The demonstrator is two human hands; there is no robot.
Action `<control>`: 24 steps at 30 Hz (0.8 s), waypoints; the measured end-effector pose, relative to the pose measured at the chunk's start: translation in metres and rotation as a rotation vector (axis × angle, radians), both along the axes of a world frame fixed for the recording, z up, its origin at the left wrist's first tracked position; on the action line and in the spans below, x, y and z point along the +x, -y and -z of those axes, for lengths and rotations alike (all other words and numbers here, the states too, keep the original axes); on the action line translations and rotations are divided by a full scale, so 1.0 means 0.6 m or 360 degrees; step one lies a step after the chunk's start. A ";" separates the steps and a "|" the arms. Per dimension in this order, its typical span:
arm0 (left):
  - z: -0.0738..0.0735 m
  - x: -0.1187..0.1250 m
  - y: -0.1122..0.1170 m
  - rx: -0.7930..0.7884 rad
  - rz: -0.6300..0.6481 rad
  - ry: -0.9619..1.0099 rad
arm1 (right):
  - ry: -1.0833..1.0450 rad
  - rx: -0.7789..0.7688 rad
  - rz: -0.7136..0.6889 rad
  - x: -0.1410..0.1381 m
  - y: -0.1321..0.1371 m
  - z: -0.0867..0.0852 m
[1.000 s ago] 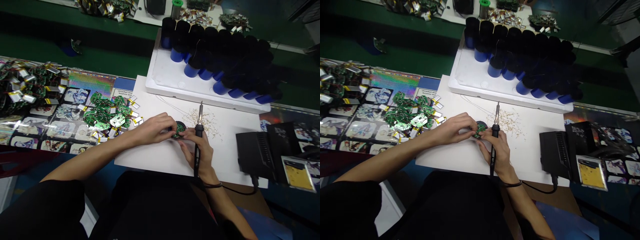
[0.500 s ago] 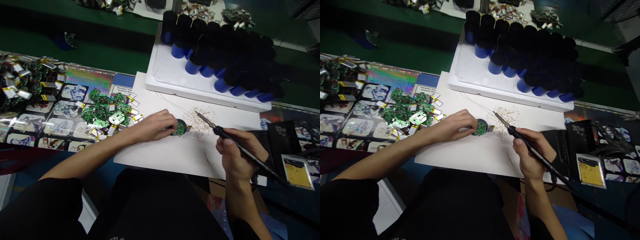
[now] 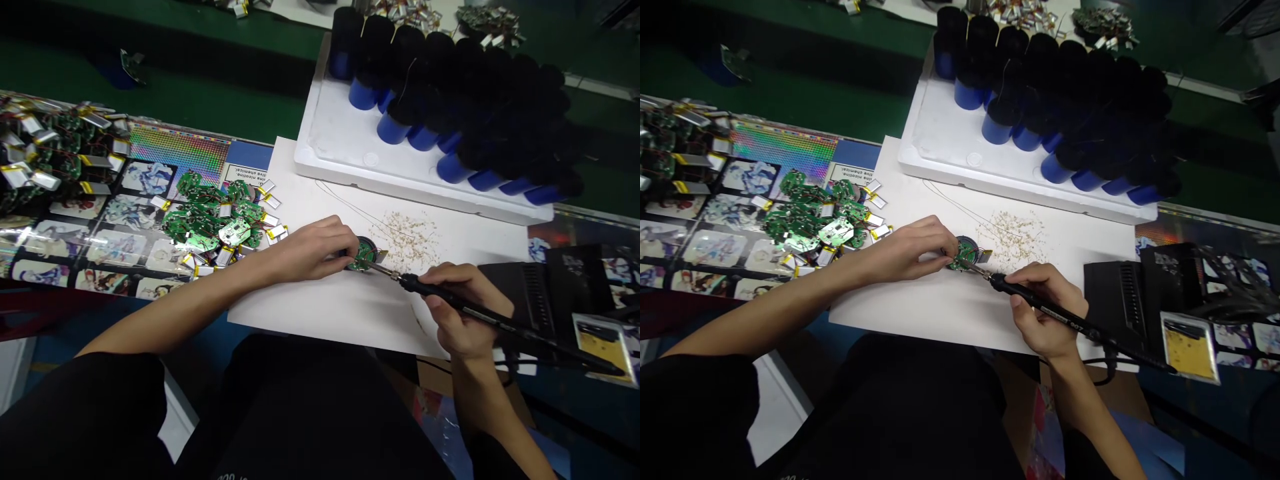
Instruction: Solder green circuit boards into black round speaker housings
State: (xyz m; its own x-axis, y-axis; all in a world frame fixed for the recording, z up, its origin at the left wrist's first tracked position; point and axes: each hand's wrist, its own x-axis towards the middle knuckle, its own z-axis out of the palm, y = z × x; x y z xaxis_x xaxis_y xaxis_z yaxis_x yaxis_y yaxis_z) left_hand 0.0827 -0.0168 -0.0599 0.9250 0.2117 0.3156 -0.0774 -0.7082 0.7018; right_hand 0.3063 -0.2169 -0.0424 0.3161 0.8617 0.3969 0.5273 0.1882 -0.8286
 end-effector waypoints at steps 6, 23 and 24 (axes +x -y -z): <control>-0.001 -0.001 0.001 -0.0005 -0.0012 -0.0018 | 0.0031 -0.0004 -0.0027 -0.004 -0.006 -0.003; 0.003 0.000 0.000 0.0025 -0.0004 0.0028 | 0.0024 -0.0016 -0.0061 -0.005 -0.009 -0.005; 0.003 0.000 0.000 0.0025 -0.0002 0.0033 | 0.0020 -0.0021 -0.0058 -0.005 -0.008 -0.005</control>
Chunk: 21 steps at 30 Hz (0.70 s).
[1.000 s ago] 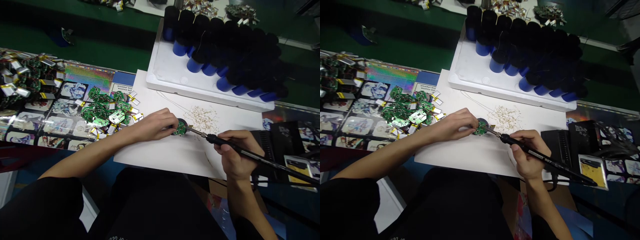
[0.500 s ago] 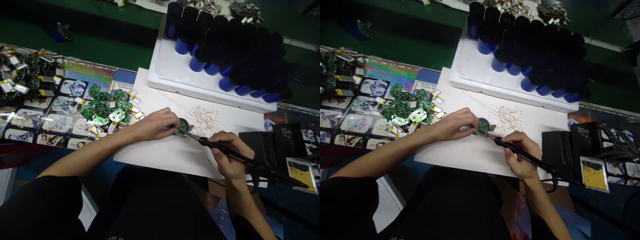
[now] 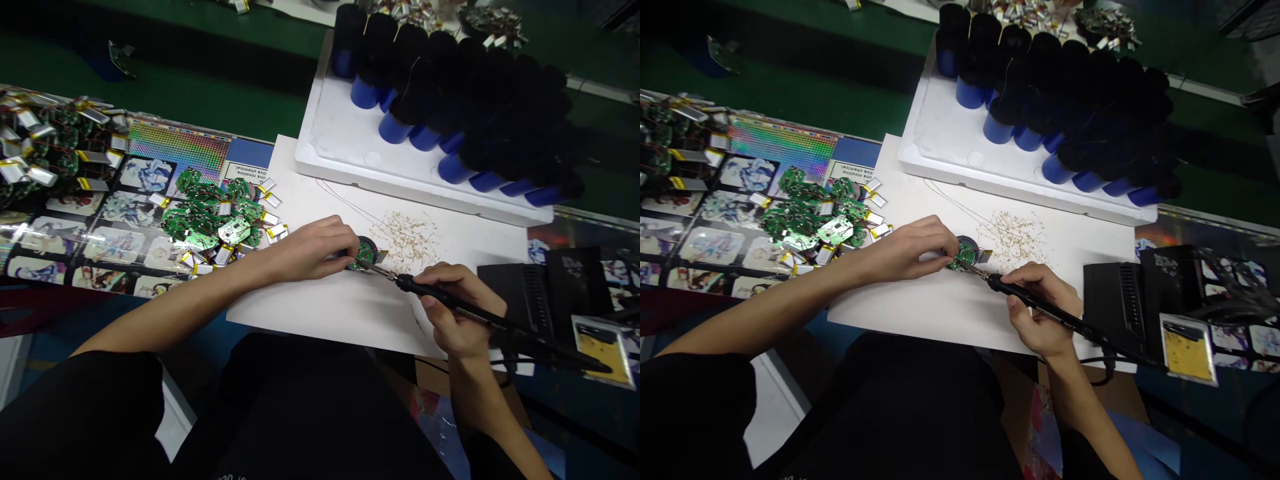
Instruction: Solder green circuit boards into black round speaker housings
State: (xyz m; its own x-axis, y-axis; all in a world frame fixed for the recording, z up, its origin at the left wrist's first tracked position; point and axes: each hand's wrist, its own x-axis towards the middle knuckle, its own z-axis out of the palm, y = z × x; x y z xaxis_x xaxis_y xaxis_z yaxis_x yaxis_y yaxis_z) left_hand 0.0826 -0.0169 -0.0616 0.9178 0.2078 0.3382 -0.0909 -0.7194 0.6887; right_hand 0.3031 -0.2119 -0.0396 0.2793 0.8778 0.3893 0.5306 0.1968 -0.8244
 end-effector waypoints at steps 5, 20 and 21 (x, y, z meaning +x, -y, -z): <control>0.000 0.000 0.000 0.0005 -0.0004 0.0004 | 0.0020 -0.0016 0.0039 0.001 0.001 -0.001; -0.001 0.000 0.000 0.0013 0.0007 0.0028 | -0.0082 0.0198 0.0297 0.013 0.009 0.009; -0.001 0.000 0.000 0.0011 0.0008 0.0024 | -0.0094 0.0250 0.0353 0.013 0.008 0.009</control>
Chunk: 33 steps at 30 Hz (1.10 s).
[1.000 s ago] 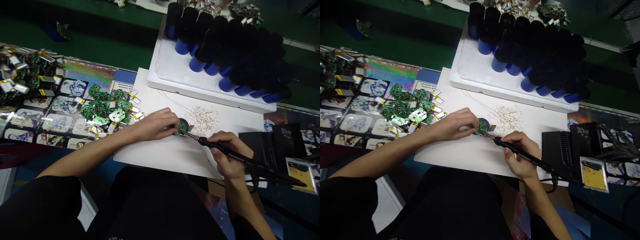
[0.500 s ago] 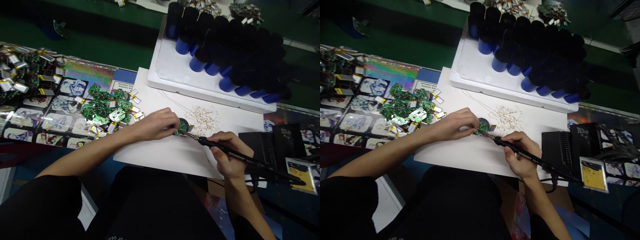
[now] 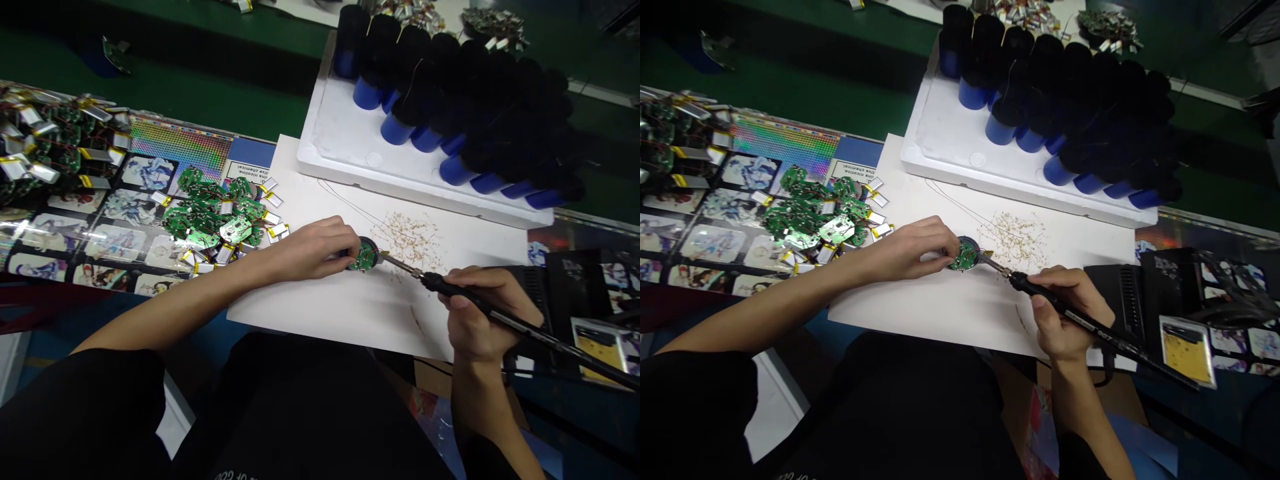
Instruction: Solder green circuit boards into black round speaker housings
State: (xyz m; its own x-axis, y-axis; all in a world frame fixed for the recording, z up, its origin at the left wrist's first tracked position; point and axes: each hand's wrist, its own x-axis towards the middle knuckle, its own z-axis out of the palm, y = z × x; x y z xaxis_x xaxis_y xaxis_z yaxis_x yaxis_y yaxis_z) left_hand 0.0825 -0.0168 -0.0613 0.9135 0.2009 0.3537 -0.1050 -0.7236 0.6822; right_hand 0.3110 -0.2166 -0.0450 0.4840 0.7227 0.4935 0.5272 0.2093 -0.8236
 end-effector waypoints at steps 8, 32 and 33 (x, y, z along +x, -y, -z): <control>0.000 0.000 -0.001 -0.0010 -0.0004 -0.0033 | -0.0239 0.0057 -0.0012 -0.049 -0.020 -0.004; 0.012 0.007 0.016 0.0058 -0.0161 0.0079 | 0.0532 -0.0122 -0.0181 -0.101 -0.061 0.041; 0.012 0.007 0.016 0.0059 -0.0162 0.0079 | 0.0532 -0.0101 -0.0159 -0.105 -0.064 0.041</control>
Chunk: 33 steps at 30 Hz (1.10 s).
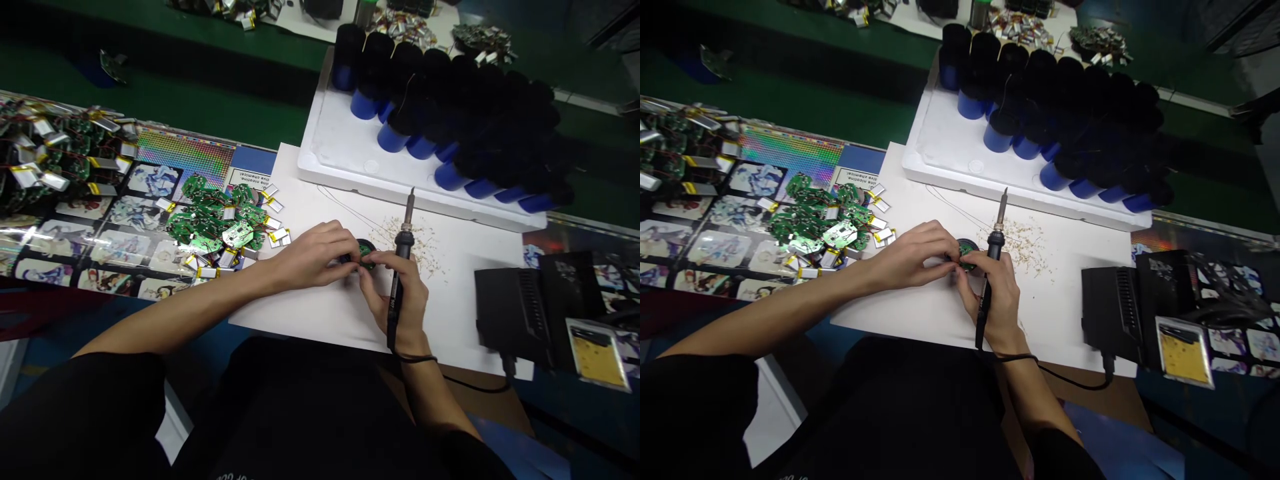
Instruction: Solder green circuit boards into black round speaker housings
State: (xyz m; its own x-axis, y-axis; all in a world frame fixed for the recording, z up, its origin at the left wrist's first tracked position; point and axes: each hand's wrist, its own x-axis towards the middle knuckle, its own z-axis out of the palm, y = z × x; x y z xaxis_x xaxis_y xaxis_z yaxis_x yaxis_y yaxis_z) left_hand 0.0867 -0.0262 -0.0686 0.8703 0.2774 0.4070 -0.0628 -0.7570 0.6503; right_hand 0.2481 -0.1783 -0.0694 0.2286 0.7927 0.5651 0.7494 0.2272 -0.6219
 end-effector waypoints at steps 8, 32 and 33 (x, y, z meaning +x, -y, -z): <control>-0.007 -0.004 -0.010 -0.0154 0.0104 -0.0071 | 0.0036 -0.0071 0.0073 -0.003 0.001 0.002; -0.020 0.003 -0.015 0.0402 0.0110 -0.0115 | 0.0018 -0.0140 -0.0207 0.045 0.008 0.009; -0.019 0.004 -0.015 0.0432 0.0095 -0.0117 | 0.0011 -0.0147 -0.0208 0.047 0.008 0.010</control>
